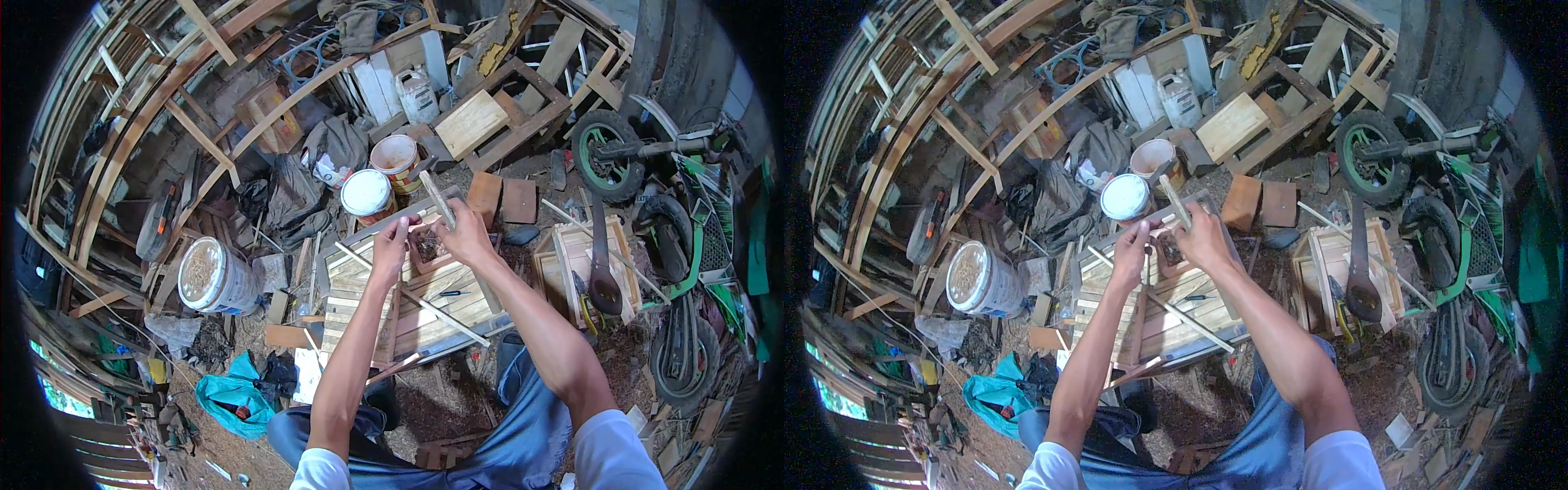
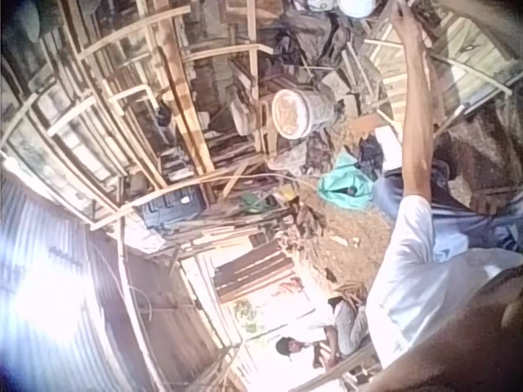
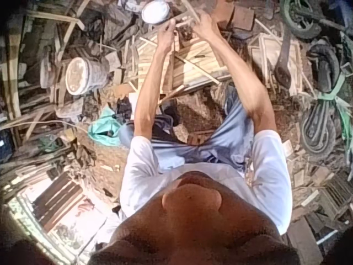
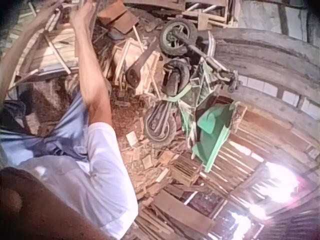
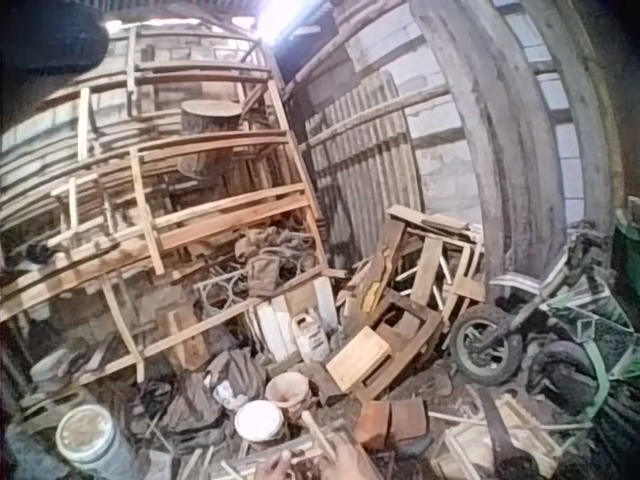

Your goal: Assembling a wooden panel by nailing small wood strips onto a base and sawing excess wood.

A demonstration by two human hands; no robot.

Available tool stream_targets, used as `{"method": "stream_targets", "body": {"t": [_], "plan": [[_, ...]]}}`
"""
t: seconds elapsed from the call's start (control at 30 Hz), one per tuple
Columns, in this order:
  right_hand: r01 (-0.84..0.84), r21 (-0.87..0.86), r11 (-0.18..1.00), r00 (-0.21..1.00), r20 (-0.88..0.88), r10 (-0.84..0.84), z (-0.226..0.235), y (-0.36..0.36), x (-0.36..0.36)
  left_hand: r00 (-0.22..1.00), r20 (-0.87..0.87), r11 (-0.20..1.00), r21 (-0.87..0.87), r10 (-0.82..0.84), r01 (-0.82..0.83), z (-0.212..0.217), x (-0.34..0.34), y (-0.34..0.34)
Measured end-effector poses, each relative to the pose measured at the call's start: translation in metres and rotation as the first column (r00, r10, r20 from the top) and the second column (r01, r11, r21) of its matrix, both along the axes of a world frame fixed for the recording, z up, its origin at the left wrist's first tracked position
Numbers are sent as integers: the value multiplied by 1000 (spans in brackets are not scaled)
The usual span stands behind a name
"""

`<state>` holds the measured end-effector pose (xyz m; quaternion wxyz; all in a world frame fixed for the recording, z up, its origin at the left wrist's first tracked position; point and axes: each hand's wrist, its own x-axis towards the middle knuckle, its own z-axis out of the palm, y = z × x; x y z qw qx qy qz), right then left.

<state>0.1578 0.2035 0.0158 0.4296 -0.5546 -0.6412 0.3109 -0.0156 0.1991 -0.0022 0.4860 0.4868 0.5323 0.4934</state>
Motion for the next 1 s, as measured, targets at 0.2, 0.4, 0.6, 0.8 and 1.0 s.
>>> {"method": "stream_targets", "body": {"t": [0.2,0.4,0.6,0.8,1.0], "plan": [[-31,36,999,999,-23,32,0,-7,-7,992,7,986,112,-124,122,-1,0,-19],[-235,-47,971,968,-100,230,28,-30,-31,993,116,986,164,-8,-11,21,-25,-53],[-323,-49,945,941,-118,316,19,-95,-57,980,144,977,139,140,-160,48,-77,-158],[-426,-141,894,898,56,437,9,-168,-80,914,96,914,69,393,-400,26,-134,-256],[-387,-88,918,921,22,390,-18,-254,-92,930,-89,934,55,358,-354,-6,-140,-300]]}}
